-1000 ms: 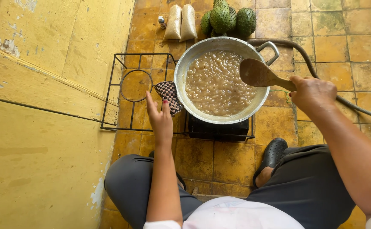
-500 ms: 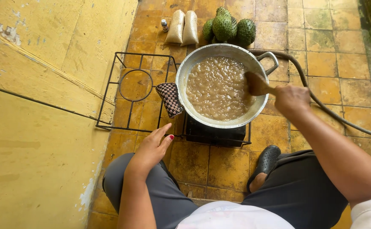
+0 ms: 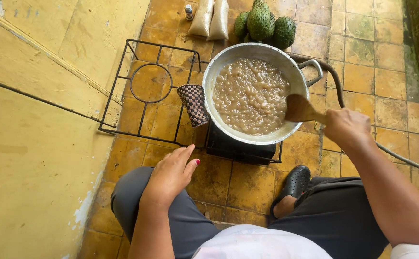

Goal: Stir the mixture in the pot on the stove using a wooden spoon.

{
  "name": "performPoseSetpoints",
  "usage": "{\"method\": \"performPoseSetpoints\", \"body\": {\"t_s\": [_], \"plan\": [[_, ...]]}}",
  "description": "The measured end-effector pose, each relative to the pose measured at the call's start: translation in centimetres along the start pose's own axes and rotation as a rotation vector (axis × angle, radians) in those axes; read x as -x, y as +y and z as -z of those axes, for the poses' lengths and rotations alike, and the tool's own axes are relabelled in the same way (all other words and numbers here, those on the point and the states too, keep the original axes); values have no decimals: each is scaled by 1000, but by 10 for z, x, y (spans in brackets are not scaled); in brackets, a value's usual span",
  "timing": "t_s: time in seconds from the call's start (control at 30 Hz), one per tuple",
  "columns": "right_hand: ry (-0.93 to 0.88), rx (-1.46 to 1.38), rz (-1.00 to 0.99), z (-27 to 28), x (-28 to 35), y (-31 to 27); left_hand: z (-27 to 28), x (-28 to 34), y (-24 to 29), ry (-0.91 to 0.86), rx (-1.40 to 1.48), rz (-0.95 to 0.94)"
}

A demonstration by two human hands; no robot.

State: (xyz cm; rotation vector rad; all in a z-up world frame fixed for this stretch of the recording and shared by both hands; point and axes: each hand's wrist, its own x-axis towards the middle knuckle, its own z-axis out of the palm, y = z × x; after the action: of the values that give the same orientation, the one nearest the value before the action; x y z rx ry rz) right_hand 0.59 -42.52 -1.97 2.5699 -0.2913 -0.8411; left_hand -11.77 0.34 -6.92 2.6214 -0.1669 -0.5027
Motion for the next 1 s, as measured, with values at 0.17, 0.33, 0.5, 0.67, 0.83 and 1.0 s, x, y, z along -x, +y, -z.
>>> {"method": "performPoseSetpoints", "body": {"t_s": [0.17, 0.33, 0.5, 0.67, 0.83, 1.0], "plan": [[131, -133, 87, 14, 7, 0, 4, -3, 8, -17, 9, 6], [123, -138, -7, 38, 24, 6, 2, 1, 7, -24, -24, 12], [-76, 6, -73, 30, 19, 13, 3, 4, 2, -17, -13, 27], [-115, -85, 72, 35, 26, 1, 1, 1, 5, -12, -12, 21], [-87, -356, 15, 54, 41, 11, -4, 2, 5, 1, -27, 1], [-172, -83, -10, 49, 42, 22, -4, 5, 1, 35, -39, -23]]}}
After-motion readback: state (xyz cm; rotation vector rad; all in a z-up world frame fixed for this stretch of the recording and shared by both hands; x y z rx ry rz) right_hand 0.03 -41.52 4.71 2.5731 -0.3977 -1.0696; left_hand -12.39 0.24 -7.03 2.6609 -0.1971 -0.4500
